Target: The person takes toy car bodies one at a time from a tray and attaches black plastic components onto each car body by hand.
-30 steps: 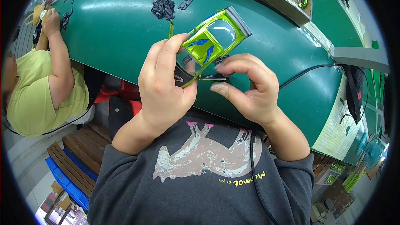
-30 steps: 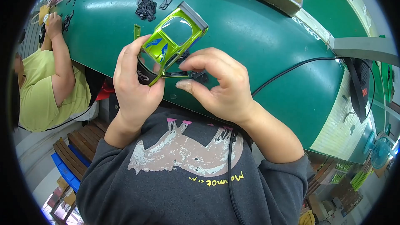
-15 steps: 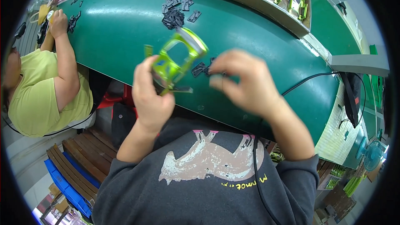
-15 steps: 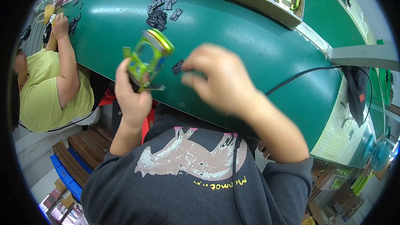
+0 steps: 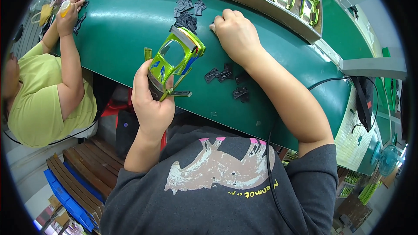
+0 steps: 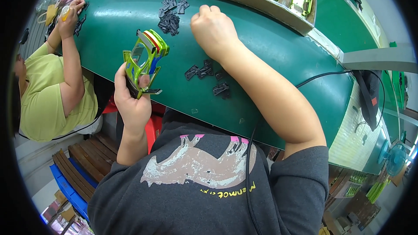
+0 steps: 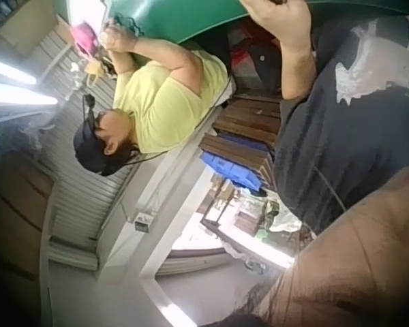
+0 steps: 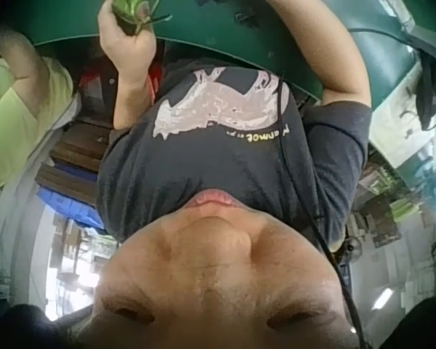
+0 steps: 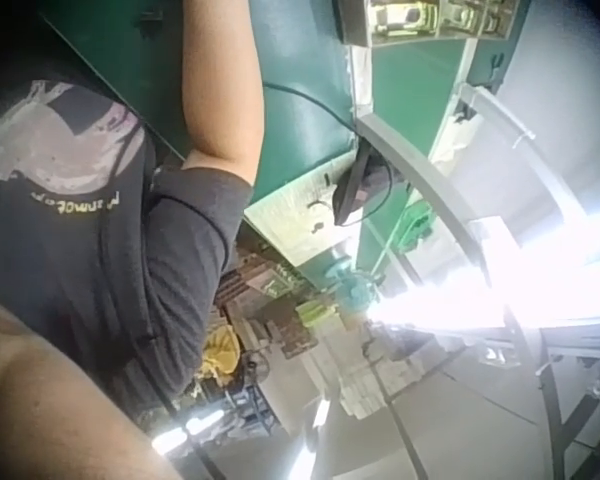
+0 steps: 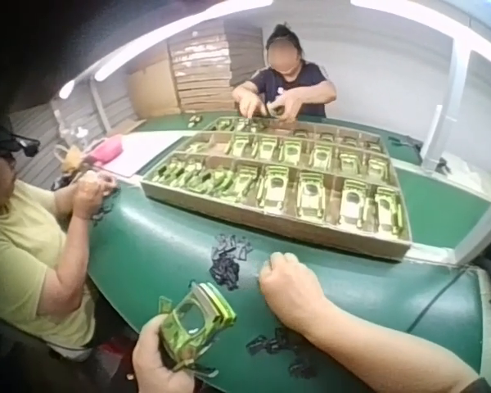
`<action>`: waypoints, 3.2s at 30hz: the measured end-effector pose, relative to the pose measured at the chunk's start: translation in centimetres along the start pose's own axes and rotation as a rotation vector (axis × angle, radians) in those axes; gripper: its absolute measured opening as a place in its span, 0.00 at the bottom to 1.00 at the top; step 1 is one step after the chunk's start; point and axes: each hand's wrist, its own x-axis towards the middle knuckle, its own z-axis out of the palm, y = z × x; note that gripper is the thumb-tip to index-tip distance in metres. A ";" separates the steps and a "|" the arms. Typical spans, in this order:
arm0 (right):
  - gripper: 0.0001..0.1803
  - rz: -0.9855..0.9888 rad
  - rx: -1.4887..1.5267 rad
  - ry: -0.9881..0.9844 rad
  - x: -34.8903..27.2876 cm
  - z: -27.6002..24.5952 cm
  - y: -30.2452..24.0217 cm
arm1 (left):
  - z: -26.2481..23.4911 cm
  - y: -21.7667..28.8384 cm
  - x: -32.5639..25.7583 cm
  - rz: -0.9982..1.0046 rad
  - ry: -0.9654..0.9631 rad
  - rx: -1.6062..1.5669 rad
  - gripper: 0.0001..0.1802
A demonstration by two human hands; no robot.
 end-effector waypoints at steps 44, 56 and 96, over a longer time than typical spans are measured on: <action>0.08 0.185 1.100 -0.083 -10.8 -11.8 1.8 | 4.1 4.6 0.7 0.396 -0.779 -0.398 0.42; 0.11 -0.004 1.083 -0.143 -10.9 -11.2 2.1 | 4.6 4.7 0.5 0.466 -0.786 -0.518 0.32; 0.14 -0.333 0.296 0.429 -11.1 -9.4 -0.5 | 3.7 4.0 2.0 -0.898 -0.877 -1.358 0.18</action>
